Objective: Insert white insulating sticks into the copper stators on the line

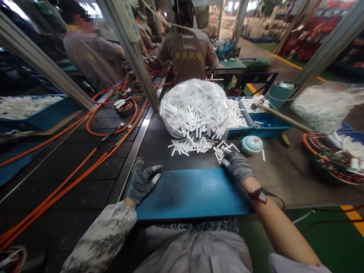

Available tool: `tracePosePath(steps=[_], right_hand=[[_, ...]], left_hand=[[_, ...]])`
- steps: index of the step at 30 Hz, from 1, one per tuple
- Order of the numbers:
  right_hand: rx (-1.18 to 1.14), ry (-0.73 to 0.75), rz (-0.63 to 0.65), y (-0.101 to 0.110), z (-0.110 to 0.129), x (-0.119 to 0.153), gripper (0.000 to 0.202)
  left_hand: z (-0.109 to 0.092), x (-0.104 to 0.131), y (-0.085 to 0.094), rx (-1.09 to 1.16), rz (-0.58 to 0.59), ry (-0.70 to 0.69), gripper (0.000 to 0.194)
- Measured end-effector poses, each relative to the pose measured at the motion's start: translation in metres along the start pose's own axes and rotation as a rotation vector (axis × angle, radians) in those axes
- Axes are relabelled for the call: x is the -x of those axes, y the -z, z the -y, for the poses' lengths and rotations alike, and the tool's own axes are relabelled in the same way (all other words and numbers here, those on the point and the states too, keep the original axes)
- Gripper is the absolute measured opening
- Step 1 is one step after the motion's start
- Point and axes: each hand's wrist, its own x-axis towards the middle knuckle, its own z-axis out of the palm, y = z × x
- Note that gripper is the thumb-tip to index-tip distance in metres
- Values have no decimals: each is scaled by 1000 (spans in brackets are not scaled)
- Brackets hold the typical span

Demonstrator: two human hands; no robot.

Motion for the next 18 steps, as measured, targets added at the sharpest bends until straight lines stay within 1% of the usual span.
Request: tracePosePath(steps=[2,5,8,10,14,18], right_hand=[[28,-20,9,7,0,-8,37],[90,-74,-26,14,-2,-34,40],[155,-82,3,13,-2,-59,42],[200,-69,41,10,2,-67,41],[287,-11,82,10,14,-66,44],[359,46,86,21,22,-56,47]], left_hand=[[0,-1,1,-11,-9,-21,23],[0,-2,1,-34,-6,-46,22],[2,-1,-1,-27,-16,-37,23],[2,0,-3,-1,-20,-18,24],[2,1,-6,30,-19,22,27],[2,1,-6,19,-9,32,26]])
